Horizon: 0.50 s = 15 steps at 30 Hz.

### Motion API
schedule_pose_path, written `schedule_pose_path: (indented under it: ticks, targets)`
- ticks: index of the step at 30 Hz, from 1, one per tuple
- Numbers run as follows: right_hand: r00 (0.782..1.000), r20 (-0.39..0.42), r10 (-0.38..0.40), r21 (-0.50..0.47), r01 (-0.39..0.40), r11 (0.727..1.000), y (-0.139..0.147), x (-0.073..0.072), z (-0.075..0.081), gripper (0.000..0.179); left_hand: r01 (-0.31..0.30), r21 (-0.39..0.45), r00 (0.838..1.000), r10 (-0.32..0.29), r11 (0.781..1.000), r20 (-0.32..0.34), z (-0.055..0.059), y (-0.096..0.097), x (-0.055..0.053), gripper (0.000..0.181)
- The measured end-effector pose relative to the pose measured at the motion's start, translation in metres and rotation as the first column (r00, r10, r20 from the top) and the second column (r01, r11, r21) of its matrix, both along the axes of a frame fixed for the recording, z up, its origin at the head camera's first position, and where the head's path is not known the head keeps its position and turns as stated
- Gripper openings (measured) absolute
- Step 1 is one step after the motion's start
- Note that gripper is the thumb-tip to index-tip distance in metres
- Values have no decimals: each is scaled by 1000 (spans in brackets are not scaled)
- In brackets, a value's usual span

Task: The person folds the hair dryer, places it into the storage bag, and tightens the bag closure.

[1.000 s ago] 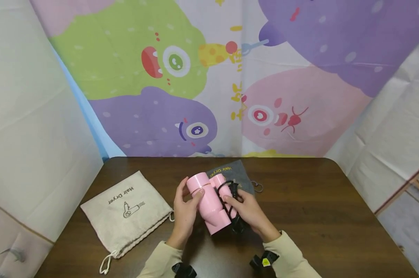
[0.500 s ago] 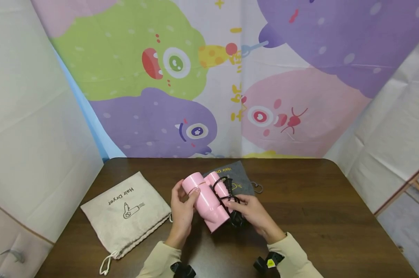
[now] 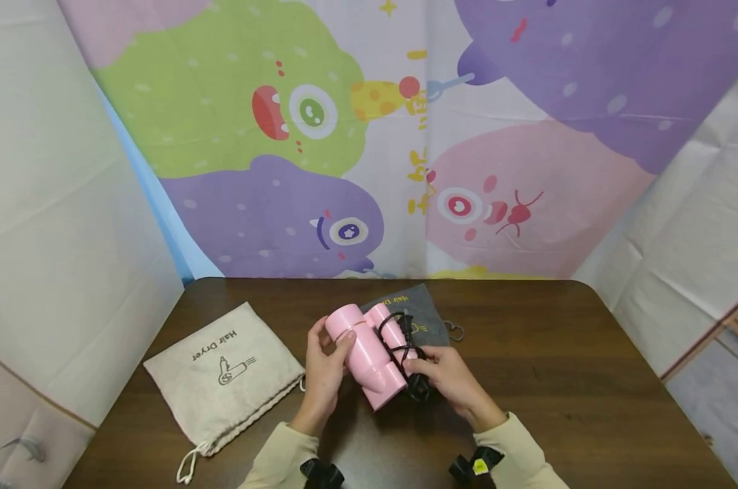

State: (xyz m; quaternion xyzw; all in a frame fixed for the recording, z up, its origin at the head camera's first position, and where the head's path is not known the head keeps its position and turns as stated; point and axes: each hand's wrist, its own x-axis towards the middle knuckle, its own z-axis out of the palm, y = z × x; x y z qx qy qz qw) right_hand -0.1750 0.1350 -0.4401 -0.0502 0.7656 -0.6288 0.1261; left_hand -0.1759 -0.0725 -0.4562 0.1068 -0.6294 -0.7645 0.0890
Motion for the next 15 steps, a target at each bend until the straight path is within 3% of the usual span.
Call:
schedule_pose_path:
  ticks: [7,15]
  targets:
    - [998,53,-40,-150,48,988,1,1,0,32,100,-99,995,-98,990,19,3,-3,3,68]
    - [994,86,-65,-195,81,977,6,-1,-3,27,195,-279,981,-191,940,42,5,-11,0,75]
